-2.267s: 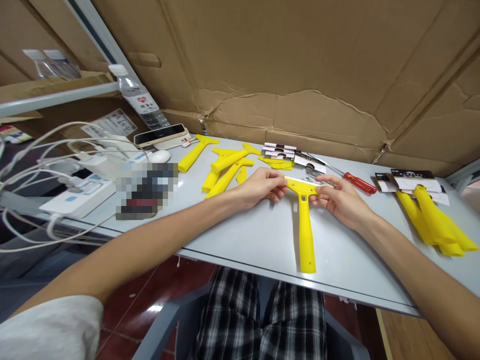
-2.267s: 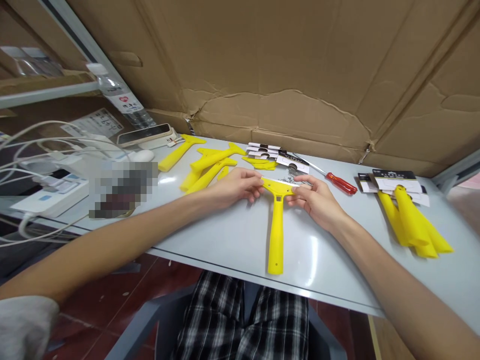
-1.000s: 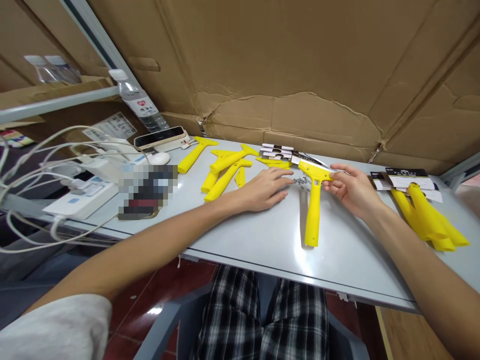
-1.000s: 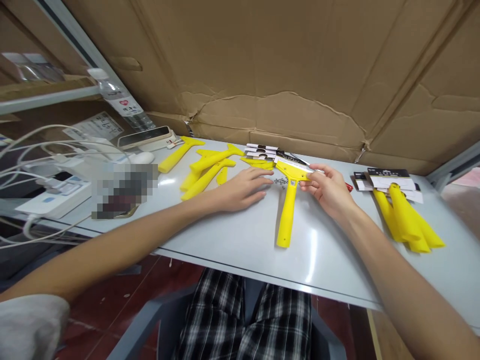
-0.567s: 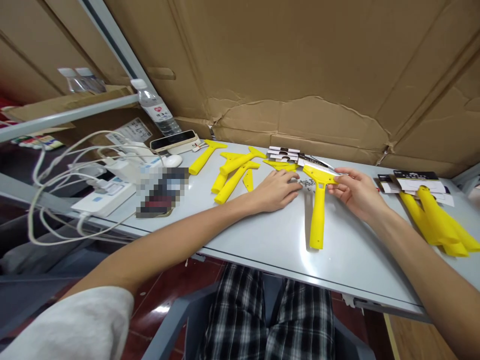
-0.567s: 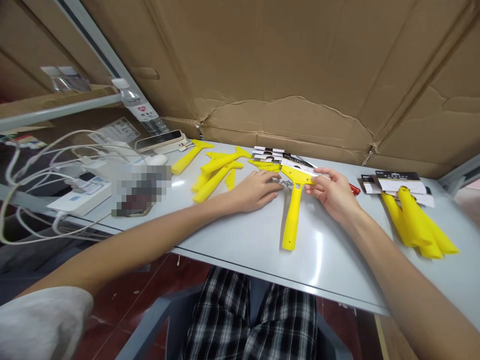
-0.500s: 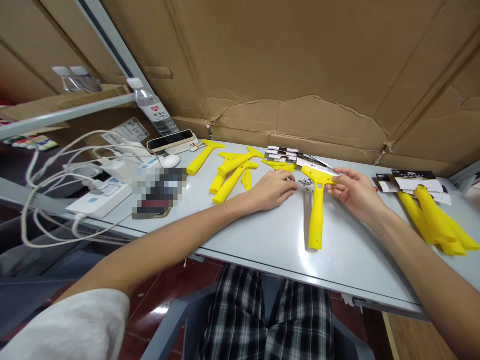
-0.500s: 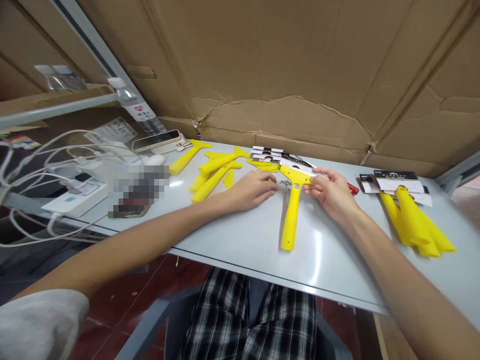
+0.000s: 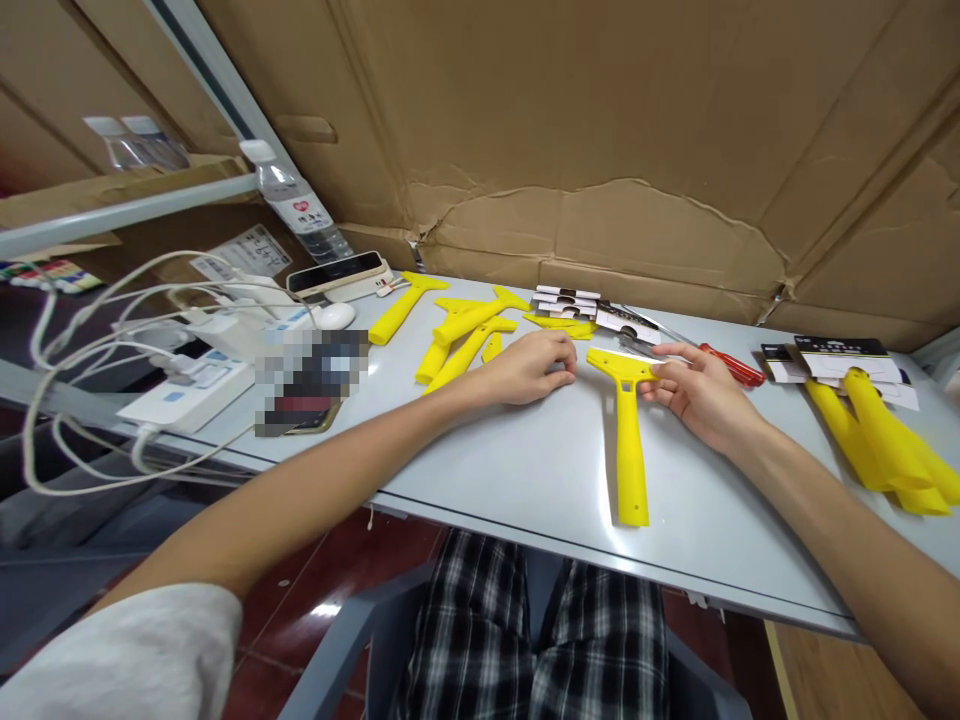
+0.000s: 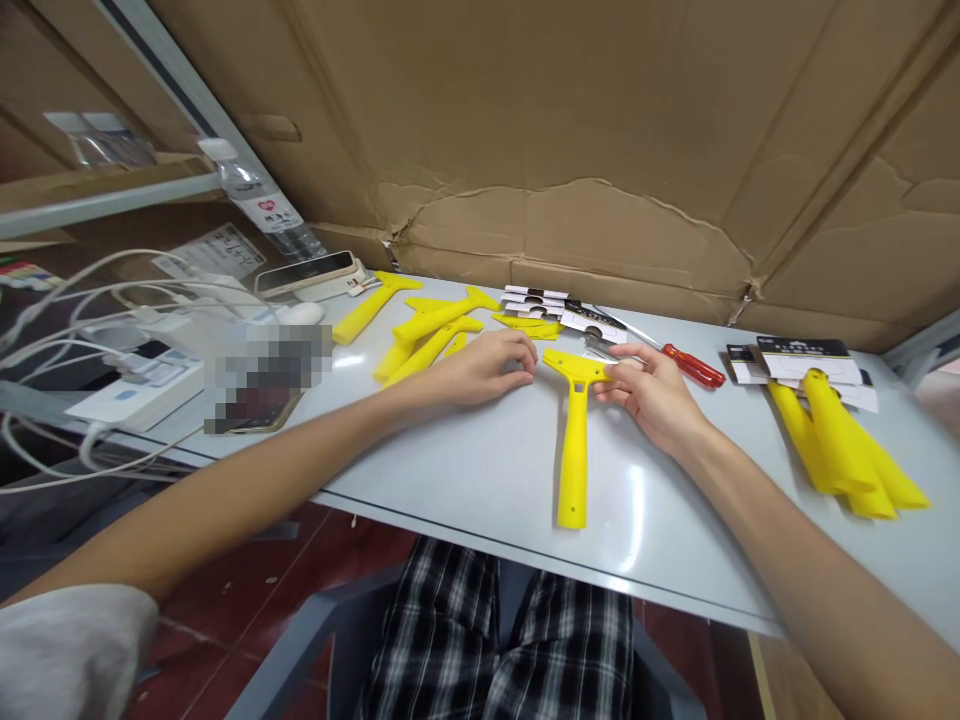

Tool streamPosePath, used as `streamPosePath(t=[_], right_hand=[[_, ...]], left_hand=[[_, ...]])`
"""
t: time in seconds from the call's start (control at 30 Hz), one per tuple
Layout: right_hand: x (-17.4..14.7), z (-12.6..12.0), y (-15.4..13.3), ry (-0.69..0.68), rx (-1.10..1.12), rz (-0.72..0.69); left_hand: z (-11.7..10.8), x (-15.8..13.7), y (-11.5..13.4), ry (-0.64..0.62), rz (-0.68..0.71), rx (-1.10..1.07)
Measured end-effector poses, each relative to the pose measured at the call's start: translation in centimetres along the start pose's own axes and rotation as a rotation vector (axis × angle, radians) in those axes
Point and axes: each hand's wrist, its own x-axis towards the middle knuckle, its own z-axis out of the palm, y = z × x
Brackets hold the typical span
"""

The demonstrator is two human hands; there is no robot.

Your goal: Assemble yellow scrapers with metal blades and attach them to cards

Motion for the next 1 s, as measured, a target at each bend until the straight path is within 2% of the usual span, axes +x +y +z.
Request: streamPosePath(t=[0.2, 0.27, 0.37, 0.5, 0.73, 1.0], right_hand=[[-0.2, 0.2, 0.2, -0.009, -0.01, -0.001], [-0.4, 0.4, 0.3, -0.024, -0.014, -0.001], [-0.7, 0.8, 0.5, -0.043, -0.018, -0.005], [-1.0, 1.1, 0.5, -0.055, -0.012, -0.006], [-0.9, 1.2, 0.6, -0.06, -0.012, -0.007], [-0.8, 1.0, 0.7, -0.063, -0.006, -0.006]], left_hand=[[-0.1, 0.3, 1.1, 0.231, -0.066, -0.167], [-0.2, 0.3, 1.6, 0.267, -0.092, -0.255], [0.0, 0.2, 2.4, 0.252, -0.086, -0.346], [0.4, -0.1, 2.9, 0.218, -0.035, -0.348], [0.9, -0.2, 3.0, 0.293, -0.017, -0.267], [0.0, 0.1, 3.0, 0.272, -0.145, -0.29]])
